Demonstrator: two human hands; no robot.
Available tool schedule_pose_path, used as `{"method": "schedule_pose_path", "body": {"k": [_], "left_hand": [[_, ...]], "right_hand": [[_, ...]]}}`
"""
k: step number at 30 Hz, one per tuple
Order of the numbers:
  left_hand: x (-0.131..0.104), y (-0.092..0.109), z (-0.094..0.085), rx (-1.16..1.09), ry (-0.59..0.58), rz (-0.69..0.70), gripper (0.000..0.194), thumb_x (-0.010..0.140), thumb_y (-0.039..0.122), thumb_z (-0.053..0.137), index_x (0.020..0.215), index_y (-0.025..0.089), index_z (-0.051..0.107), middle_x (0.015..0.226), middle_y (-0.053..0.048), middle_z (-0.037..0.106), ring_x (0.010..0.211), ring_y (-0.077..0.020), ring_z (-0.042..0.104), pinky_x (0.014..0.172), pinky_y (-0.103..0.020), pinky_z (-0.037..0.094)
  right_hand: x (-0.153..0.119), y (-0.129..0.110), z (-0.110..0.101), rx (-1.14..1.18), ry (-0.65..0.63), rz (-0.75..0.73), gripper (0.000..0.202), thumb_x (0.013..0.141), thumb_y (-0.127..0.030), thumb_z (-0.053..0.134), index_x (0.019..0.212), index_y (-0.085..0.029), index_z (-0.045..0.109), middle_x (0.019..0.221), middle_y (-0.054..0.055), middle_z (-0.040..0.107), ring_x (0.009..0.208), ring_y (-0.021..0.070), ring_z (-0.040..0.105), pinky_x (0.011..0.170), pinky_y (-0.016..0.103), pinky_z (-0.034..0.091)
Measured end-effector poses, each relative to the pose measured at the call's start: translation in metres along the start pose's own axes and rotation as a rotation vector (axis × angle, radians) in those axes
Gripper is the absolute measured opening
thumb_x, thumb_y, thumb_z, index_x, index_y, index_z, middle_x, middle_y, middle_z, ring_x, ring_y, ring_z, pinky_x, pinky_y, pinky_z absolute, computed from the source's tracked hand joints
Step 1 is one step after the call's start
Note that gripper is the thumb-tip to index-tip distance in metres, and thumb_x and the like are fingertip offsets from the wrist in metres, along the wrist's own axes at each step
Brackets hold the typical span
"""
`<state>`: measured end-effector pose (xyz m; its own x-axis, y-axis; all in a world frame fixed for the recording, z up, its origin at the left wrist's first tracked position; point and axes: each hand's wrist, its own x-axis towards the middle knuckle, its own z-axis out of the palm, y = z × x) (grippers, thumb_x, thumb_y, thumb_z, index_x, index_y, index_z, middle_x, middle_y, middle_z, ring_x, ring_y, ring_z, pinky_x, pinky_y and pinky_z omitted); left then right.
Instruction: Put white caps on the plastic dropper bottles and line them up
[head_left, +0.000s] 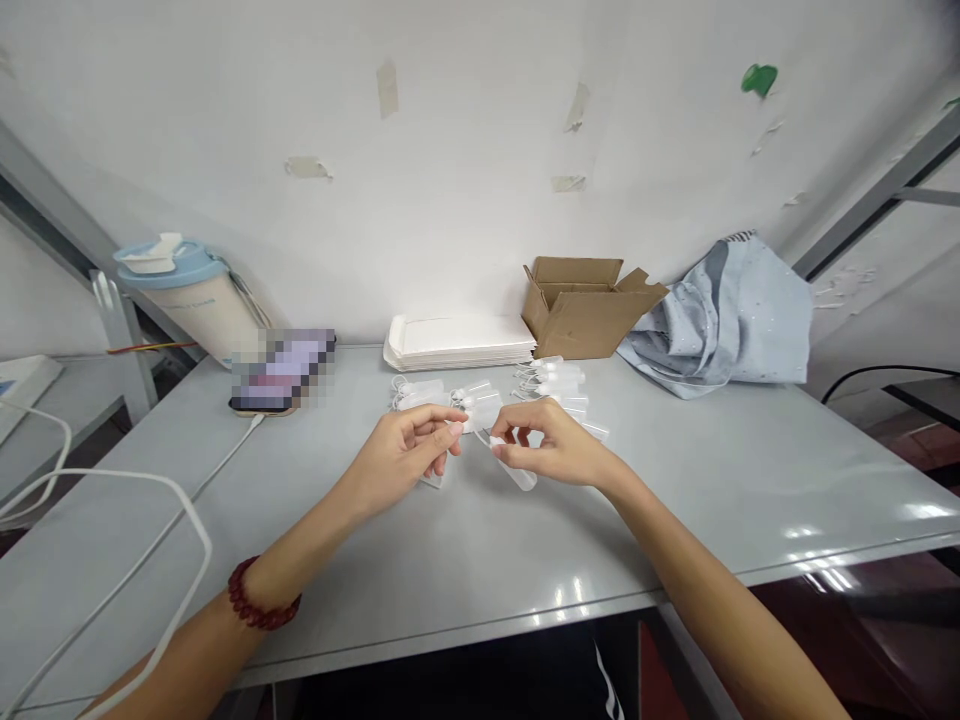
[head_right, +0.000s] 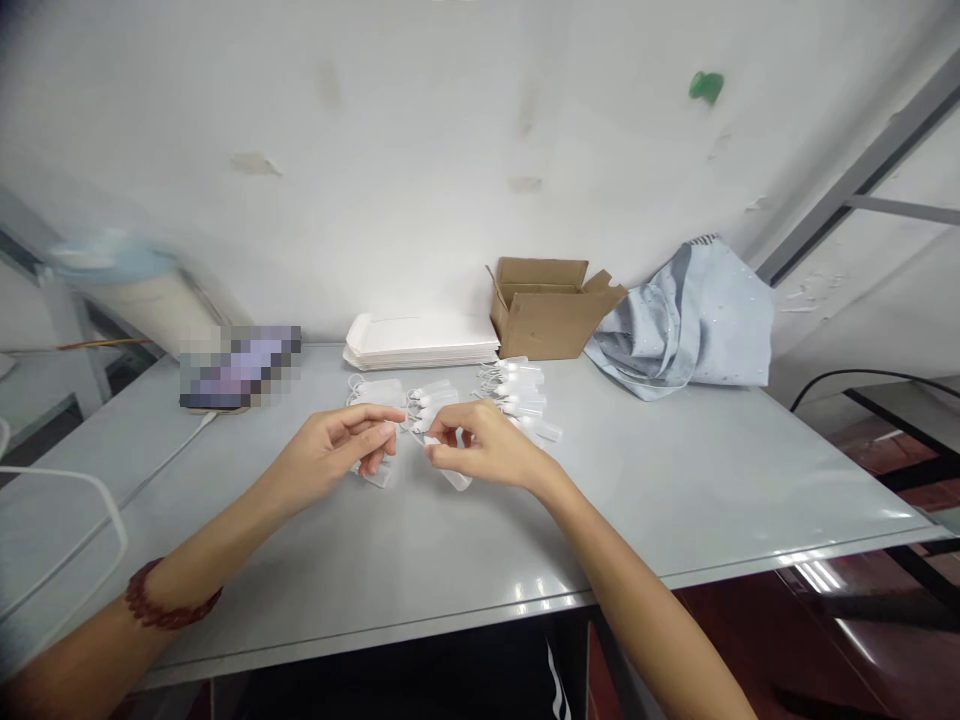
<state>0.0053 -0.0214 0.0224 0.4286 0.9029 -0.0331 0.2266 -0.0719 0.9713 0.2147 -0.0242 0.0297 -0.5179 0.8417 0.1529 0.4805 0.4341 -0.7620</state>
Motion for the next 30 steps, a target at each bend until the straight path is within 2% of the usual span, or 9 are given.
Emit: {"method": "schedule_pose_path", "body": {"k": [9, 15, 20, 25, 30], "left_hand": [[0.0017, 0.0005, -0.0001, -0.004, 0.043, 0.013, 0.024, 0.082, 0.039, 0.056, 0.083, 0.016, 0.065, 0.07, 0.0, 0.059, 0.053, -0.0079, 0.048, 0.051, -0.022, 0.041], [0.0005, 0.0029, 0.0001, -0.031, 0.046, 0.005, 0.025, 0.082, 0.04, 0.056, 0.087, 0.017, 0.064, 0.072, 0.0, 0.059, 0.054, -0.0088, 0.049, 0.053, -0.022, 0.043], [-0.0003, 0.0056, 0.0, 0.043, 0.037, -0.005, 0.027, 0.082, 0.04, 0.055, 0.073, 0.016, 0.063, 0.056, 0.003, 0.052, 0.053, -0.0098, 0.048, 0.052, -0.022, 0.041], [-0.001, 0.0053, -0.0007, 0.079, -0.031, 0.016, 0.028, 0.084, 0.04, 0.052, 0.072, 0.017, 0.061, 0.055, 0.003, 0.051, 0.052, -0.0104, 0.048, 0.053, -0.023, 0.041], [-0.0021, 0.0045, 0.0004, 0.095, -0.094, 0.019, 0.027, 0.085, 0.038, 0.051, 0.074, 0.016, 0.061, 0.057, 0.002, 0.052, 0.054, -0.0105, 0.049, 0.053, -0.023, 0.041]], "right_hand": [[-0.0002, -0.0042, 0.0026, 0.021, -0.049, 0.039, 0.009, 0.074, -0.016, 0.054, 0.067, -0.015, 0.06, 0.061, -0.001, 0.059, 0.058, 0.0096, 0.052, 0.054, 0.02, 0.04], [-0.0016, -0.0046, 0.0029, 0.034, -0.074, 0.062, 0.009, 0.074, -0.016, 0.054, 0.068, -0.015, 0.06, 0.059, -0.001, 0.058, 0.057, 0.0097, 0.052, 0.049, 0.018, 0.038], [-0.0012, -0.0037, 0.0041, 0.06, -0.096, 0.082, 0.009, 0.076, -0.017, 0.052, 0.07, -0.015, 0.058, 0.061, -0.001, 0.061, 0.056, 0.0103, 0.053, 0.048, 0.019, 0.037], [-0.0018, -0.0011, 0.0044, 0.064, -0.086, 0.062, 0.011, 0.081, -0.02, 0.05, 0.076, -0.016, 0.058, 0.058, -0.002, 0.059, 0.052, 0.0092, 0.05, 0.05, 0.02, 0.036], [-0.0023, 0.0007, 0.0042, 0.026, -0.051, 0.025, 0.018, 0.086, -0.026, 0.047, 0.081, -0.016, 0.06, 0.056, -0.004, 0.051, 0.052, 0.0086, 0.046, 0.05, 0.021, 0.033]]}}
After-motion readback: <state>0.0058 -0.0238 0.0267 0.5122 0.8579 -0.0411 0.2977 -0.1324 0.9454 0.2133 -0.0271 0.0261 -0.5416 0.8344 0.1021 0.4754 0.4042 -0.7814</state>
